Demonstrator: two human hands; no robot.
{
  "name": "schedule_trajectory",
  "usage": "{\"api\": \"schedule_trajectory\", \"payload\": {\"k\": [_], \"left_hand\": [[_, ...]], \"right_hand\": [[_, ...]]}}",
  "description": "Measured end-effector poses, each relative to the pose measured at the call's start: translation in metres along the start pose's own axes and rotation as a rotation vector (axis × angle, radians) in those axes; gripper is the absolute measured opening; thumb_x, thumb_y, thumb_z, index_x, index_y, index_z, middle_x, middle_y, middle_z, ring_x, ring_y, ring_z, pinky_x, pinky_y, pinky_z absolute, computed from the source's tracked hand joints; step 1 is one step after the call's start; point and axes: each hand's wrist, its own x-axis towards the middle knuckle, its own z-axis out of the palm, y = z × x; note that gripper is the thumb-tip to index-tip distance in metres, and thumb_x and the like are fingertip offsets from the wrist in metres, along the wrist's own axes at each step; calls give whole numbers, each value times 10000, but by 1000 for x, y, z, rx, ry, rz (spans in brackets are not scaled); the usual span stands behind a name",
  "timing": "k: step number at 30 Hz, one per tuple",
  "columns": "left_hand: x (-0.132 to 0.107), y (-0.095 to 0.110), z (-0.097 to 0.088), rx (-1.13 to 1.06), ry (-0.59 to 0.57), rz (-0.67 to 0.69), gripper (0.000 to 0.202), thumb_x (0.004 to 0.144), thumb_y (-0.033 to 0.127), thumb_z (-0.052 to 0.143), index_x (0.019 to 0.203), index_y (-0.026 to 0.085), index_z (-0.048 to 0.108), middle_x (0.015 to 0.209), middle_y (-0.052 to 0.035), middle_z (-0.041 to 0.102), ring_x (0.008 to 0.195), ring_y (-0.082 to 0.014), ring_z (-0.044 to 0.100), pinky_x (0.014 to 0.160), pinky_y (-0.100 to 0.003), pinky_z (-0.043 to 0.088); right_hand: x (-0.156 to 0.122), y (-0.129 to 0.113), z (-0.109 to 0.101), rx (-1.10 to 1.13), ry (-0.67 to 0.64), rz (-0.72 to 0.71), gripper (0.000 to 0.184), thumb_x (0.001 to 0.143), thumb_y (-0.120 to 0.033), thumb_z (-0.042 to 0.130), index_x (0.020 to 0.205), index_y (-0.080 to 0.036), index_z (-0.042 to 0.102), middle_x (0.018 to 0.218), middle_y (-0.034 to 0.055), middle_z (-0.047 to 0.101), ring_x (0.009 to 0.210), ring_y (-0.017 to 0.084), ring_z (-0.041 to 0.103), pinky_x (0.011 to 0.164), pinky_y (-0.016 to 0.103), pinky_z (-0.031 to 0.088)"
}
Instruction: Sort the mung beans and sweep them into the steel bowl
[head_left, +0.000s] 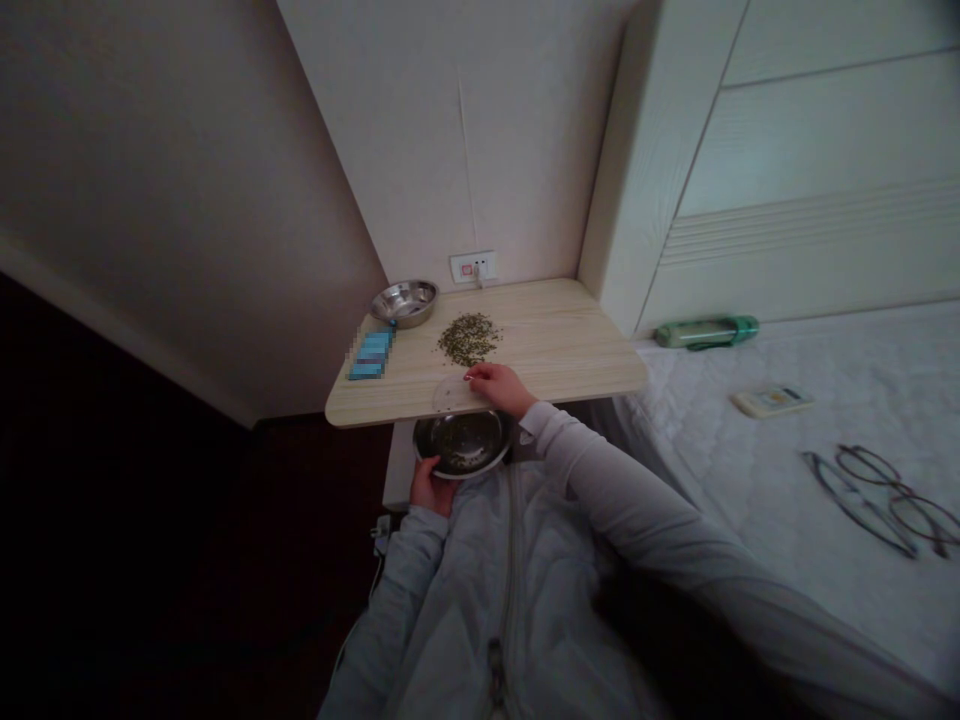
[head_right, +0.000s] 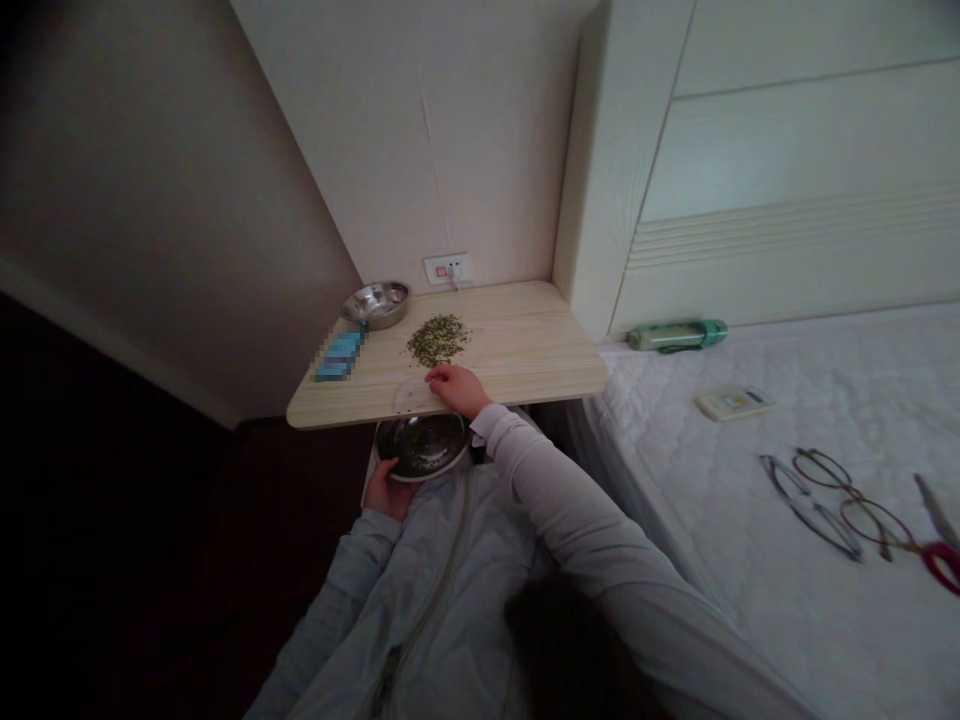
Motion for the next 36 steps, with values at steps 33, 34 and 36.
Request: {"api": "schedule_trajectory", "payload": {"k": [33,34,36], "left_hand": [[-3,1,3,6,10,-2,228,609,89,470,795,172,573,721,-39,620,728,-171,576,651,-321,470],[-3,2,3,7,16,-4,223,610,91,471,792,171,573,715,-39,619,722,-170,576,649,-321,471],[-4,2,4,9,28,-2,228,611,90,472,795,177,574,707,-34,616,724,-169,576,648,-320,471]], "right_hand": [[0,-1,0,88,162,64,175,675,-222,429,745,-167,580,661,-4,567,633,112,486,608,221,357],[0,0,0,92,165,61,175,676,-222,429,746,-167,580,657,-4,566,629,111,486,604,220,357],[1,0,1,96,168,61,178,675,-222,430,755,-168,580,658,-5,567,628,110,488,604,219,359]]}}
